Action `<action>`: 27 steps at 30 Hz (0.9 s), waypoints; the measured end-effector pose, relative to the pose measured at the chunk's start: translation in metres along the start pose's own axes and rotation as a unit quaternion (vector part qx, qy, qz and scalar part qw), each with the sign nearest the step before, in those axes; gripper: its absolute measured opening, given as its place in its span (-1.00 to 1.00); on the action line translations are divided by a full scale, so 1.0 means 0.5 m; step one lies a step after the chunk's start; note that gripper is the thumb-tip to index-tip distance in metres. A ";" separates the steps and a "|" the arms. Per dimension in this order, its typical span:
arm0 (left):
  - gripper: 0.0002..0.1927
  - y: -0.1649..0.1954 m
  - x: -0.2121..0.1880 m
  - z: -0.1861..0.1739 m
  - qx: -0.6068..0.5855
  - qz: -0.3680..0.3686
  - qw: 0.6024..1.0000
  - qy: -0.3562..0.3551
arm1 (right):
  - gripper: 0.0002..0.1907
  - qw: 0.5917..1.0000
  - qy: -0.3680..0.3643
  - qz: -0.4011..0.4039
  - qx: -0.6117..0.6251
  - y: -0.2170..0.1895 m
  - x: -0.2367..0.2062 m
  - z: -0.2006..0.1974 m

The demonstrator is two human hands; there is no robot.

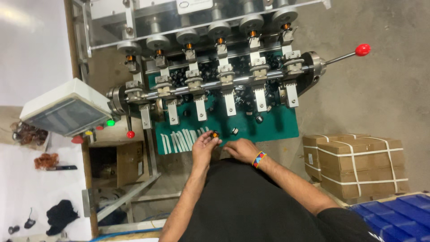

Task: The person stands at a coil winding machine, picks up wound copper coils from a paper sheet on the workbench, and trims excess wire leads from the coils using scissors. They place trimmed coils into the machine's fixtures, pull the machine lever, and remove finished coils, repeating the cycle.

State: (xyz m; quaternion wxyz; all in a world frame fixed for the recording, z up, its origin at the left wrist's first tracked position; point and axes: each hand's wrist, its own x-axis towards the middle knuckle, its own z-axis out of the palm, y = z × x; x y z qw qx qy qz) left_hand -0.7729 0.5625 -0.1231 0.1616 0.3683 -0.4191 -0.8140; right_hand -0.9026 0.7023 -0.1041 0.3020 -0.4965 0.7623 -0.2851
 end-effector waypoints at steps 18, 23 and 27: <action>-0.53 0.102 -0.096 -0.308 0.136 0.049 0.989 0.041 | -0.70 0.988 0.139 0.067 0.010 -0.129 0.229 0.107; -0.56 0.139 -0.084 -0.354 0.148 0.060 0.987 -0.034 | -0.83 0.975 0.179 0.130 0.003 -0.179 0.305 0.182; -0.58 0.161 -0.067 -0.385 0.212 0.071 0.974 -0.049 | -0.91 0.976 0.207 -0.015 -0.068 -0.201 0.280 0.204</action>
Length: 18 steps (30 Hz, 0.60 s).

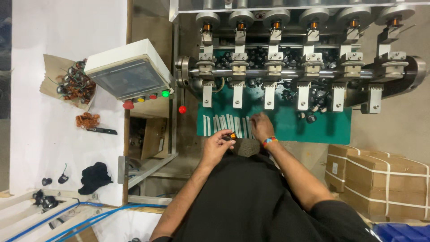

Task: The person stands at a coil winding machine, picks up wound copper coils from a paper sheet on the workbench, and trims excess wire leads from the coils using scissors. They place trimmed coils into the machine's fixtures, pull the machine lever, and remove finished coils, repeating the cycle.

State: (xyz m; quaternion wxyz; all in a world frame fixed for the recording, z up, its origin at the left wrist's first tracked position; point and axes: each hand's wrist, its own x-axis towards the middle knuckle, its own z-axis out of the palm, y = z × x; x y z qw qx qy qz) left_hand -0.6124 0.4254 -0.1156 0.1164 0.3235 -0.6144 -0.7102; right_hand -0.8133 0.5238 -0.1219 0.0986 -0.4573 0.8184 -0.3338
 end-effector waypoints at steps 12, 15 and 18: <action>-0.49 0.092 0.068 0.122 0.156 0.178 0.965 -0.110 | -0.67 0.961 -0.060 0.077 0.259 0.004 -0.106 -0.138; -0.49 0.110 0.063 0.174 0.202 0.239 0.939 -0.141 | -0.64 0.965 -0.048 0.083 0.244 0.056 -0.132 -0.164; -0.62 0.108 0.063 0.223 0.208 0.300 0.916 -0.164 | -0.58 0.956 -0.043 0.126 0.263 0.107 -0.179 -0.179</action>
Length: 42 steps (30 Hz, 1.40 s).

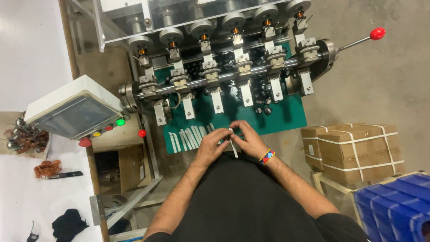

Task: The person stands at a coil winding machine, picks up wound copper coils from a paper sheet on the workbench, and trims excess wire leads from the coils using scissors. They place trimmed coils into the machine's fixtures, pull the machine lever, and remove finished coils, repeating the cycle.

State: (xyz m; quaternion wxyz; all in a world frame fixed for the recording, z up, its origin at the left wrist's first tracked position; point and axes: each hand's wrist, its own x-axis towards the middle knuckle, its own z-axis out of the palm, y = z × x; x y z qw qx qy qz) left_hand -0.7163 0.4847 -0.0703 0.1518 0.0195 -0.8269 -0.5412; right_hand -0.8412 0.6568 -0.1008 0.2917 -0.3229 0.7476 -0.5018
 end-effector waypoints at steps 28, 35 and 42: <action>-0.63 -0.021 0.007 0.058 -0.218 -0.234 0.944 0.077 | -0.75 0.931 -0.166 0.207 0.251 0.054 -0.039 -0.049; -0.62 -0.077 -0.052 0.009 -0.459 -0.263 0.845 0.083 | -0.87 1.000 -0.005 0.018 -0.004 -0.052 -0.023 0.006; -0.63 -0.083 -0.096 -0.040 -0.595 -0.344 0.726 0.013 | -0.97 0.954 0.117 -0.170 -0.218 -0.134 0.009 0.070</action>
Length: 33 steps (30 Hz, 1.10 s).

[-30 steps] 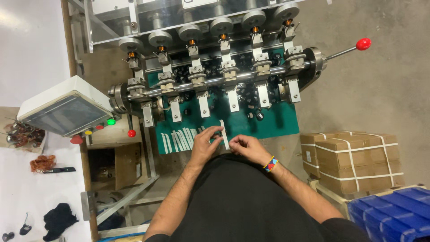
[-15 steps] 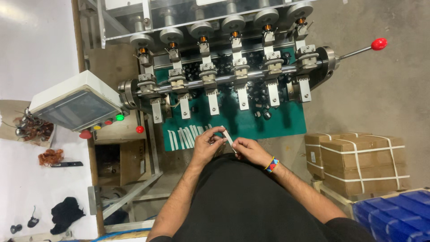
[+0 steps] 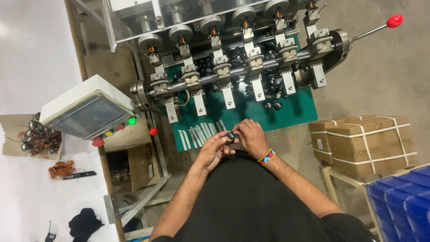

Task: The person stands at a coil winding machine, picks up wound copper coils from a paper sheet on the workbench, and trims excess wire leads from the coils using scissors. They place trimmed coils into the machine's fixtures, pull the machine lever, and remove finished coils, repeating the cycle.

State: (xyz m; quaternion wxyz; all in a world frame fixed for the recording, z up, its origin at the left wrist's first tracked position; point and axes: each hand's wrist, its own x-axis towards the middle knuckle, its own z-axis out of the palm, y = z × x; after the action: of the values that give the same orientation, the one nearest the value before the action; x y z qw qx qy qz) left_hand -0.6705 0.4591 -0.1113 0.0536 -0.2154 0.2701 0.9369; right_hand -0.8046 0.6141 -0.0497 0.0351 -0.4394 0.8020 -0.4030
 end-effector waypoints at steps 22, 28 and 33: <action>-0.28 0.002 0.022 0.116 0.556 0.283 0.765 0.160 | -0.57 0.964 -0.052 0.176 0.194 0.033 -0.019 -0.057; -0.28 -0.054 0.067 0.165 0.508 0.267 0.798 0.183 | -0.79 0.979 -0.059 0.097 0.170 0.073 -0.021 -0.113; -0.30 -0.081 0.086 0.202 0.534 0.298 0.769 0.184 | -0.79 0.973 -0.034 0.083 0.211 0.116 -0.025 -0.137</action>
State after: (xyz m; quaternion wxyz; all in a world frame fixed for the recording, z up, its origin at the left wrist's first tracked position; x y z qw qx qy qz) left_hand -0.7381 0.5462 -0.0726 -0.1731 -0.2292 0.7823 0.5527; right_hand -0.8644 0.6823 -0.0468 0.1879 -0.3673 0.7312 -0.5433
